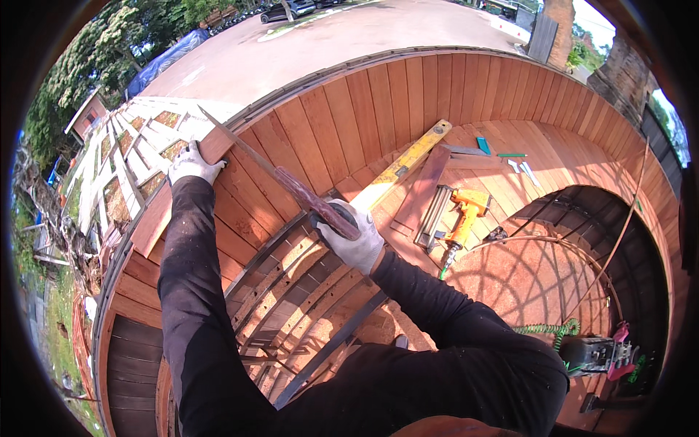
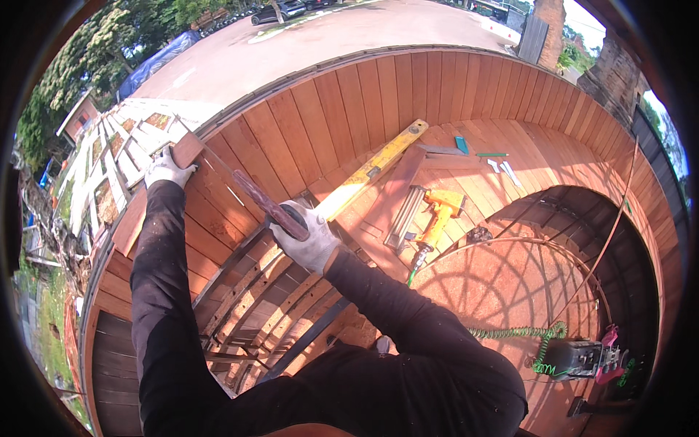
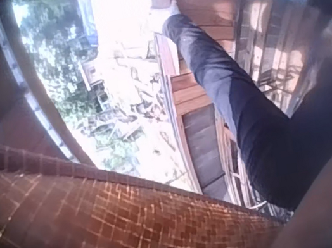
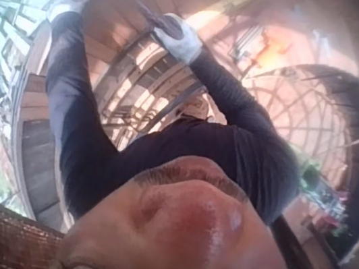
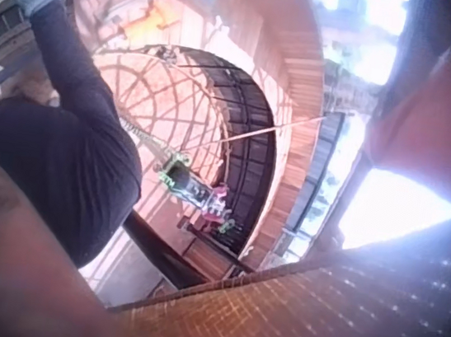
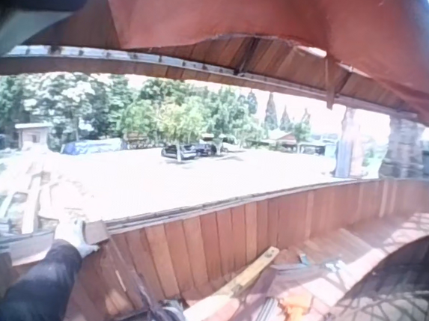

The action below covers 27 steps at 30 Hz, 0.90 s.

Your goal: The person installs wooden siding on a curved roof structure. They use a hand saw to trim a plank to fit the curve, then use a nail gun to fasten it. They also use a level to check alignment and a hammer to adjust the fit.

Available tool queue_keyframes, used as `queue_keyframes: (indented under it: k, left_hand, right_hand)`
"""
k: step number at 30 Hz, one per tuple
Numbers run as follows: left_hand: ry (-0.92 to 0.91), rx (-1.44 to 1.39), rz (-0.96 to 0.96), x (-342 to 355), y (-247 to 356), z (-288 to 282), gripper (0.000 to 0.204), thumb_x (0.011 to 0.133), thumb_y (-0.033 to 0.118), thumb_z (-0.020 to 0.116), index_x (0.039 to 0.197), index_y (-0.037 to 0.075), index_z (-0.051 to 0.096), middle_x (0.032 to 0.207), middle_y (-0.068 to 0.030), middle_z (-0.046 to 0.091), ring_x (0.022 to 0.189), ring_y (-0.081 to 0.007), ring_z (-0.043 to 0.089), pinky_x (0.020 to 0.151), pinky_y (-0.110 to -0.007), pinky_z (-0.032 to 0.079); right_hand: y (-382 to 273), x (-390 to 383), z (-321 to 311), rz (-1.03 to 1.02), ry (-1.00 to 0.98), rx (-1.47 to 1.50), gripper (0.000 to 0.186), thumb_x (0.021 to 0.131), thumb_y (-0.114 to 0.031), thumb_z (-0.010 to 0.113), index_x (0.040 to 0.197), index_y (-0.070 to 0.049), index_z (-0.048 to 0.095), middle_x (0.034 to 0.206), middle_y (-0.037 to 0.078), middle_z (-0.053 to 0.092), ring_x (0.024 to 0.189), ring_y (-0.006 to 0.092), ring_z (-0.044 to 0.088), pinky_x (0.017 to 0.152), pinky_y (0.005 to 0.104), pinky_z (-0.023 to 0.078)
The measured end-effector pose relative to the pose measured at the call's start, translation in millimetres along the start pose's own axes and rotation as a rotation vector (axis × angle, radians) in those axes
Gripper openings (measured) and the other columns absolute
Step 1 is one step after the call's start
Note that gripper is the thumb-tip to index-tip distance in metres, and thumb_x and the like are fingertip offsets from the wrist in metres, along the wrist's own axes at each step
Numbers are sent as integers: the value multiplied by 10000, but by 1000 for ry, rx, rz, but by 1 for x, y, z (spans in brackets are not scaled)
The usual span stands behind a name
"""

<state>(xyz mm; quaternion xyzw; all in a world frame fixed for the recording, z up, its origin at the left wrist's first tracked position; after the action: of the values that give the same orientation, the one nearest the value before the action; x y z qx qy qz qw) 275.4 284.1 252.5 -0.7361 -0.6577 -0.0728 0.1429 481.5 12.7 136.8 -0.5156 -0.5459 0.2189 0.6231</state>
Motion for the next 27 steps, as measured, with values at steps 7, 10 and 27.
queue_keyframes:
  k: [7,10,27]
  left_hand:
    - [-26,65,-20,-8,-6,6,997,767,568,774,1543,112,345,1450,-146,530,1346,-298,507,1111,-437,402]
    - [-29,22,-16,-9,2,1,994,766,565,779,1545,125,346,1448,-145,530,1347,-298,508,1110,-441,402]
    - [-43,69,2,-7,3,0,1002,777,583,762,1532,74,345,1431,-161,540,1323,-297,531,1104,-418,420]
  right_hand:
    - [1,-62,-42,170,-113,37,327,859,-133,706,1157,-18,638,886,129,718,814,247,716,770,354,555]
    - [-11,-1,-11,41,-46,-29,271,891,-160,685,1128,-39,630,912,140,704,844,270,707,784,349,548]
    - [-2,1,3,-9,-8,11,217,879,-135,690,1056,-24,634,862,162,668,771,330,665,718,357,532]
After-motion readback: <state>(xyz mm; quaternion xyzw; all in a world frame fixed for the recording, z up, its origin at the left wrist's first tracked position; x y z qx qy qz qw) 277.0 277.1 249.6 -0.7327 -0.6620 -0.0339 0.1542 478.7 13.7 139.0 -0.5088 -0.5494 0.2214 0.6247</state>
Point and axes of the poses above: each hand's wrist, its own x-axis towards the middle knuckle, its own z-axis out of the palm, y = z × x, the point moved 4 cm from there along x, towards the middle knuckle
